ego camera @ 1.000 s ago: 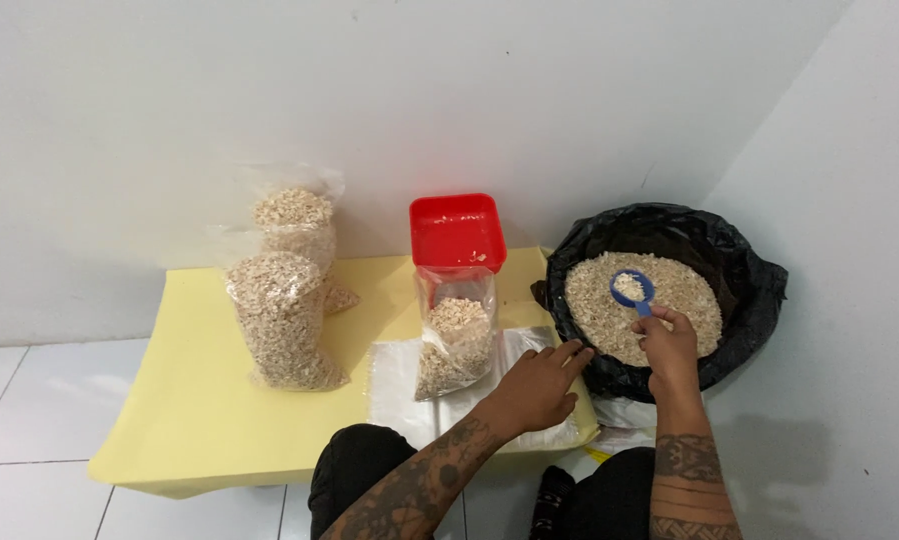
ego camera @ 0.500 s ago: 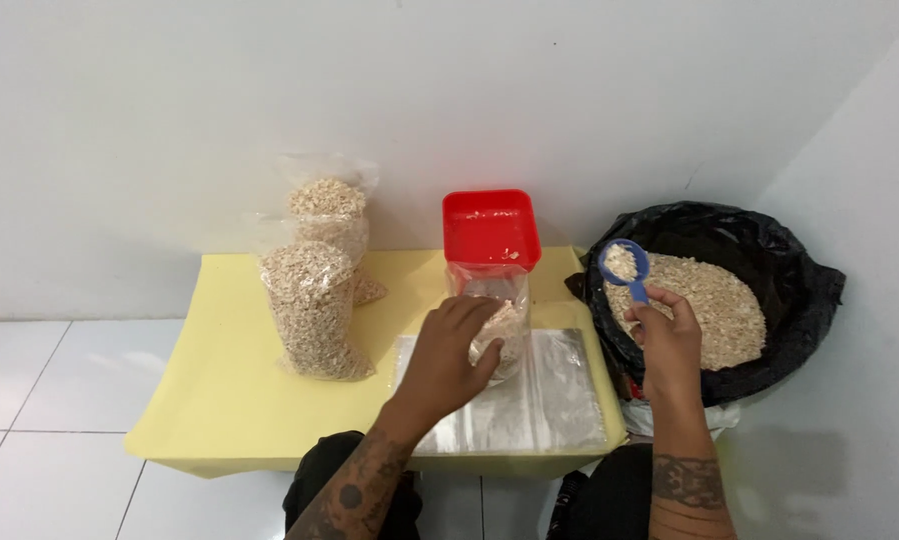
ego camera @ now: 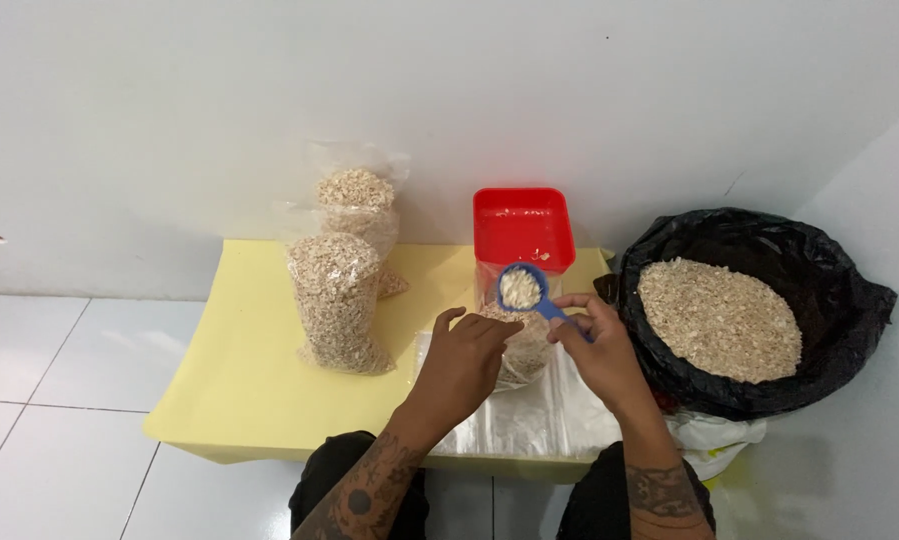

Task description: Scooping pet bedding from a large bin into a plastic bag and weighing it on a scale.

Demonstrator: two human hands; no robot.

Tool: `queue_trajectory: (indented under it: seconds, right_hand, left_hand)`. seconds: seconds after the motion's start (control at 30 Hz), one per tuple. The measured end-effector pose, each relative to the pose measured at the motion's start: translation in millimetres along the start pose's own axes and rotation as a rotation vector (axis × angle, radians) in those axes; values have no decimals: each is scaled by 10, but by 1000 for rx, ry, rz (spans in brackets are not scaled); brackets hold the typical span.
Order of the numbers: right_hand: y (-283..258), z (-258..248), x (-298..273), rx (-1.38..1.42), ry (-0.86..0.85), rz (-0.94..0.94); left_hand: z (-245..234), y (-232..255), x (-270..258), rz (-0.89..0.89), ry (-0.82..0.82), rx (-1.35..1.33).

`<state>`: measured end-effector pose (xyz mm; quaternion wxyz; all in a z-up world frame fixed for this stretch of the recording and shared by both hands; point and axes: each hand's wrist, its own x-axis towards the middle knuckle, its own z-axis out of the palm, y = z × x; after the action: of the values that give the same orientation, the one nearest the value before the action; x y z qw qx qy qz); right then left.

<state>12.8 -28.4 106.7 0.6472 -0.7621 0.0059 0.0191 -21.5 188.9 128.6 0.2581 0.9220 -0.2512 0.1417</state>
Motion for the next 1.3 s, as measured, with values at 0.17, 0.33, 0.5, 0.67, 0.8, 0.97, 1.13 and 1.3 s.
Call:
queue_trajectory:
  seconds: [0.17,0.33,0.5,0.67,0.8,0.97,1.13,1.3]
  right_hand:
    - [-149,-87,-117,-403,-54,97]
    - [-193,-85,-213,-527,-42,50]
    - [-161,-65,-248,-654,77,-177]
    - [-266,2,-298,-553,106,-216]
    - [-182,35,-269,-482,99,-209]
    - [-194,29,-233,-504,43,-266]
    - [-243,67,-198,-505,-7,-430]
    - [-213,113,-127,-535,9,-513]
  left_hand:
    - [-90,62,-29,-8,-29,-54]
    - [-41,104,-9,28,-58,-54]
    - [-4,209,38,57,-32,-73]
    - [37,233,71,70,1,-143]
    - [-23,269,84,77,3,-157]
    - [-86,293,105,58,10,-161]
    - [-17,203,73,60,38,-141]
    - [-95,242,61,47,135,-215]
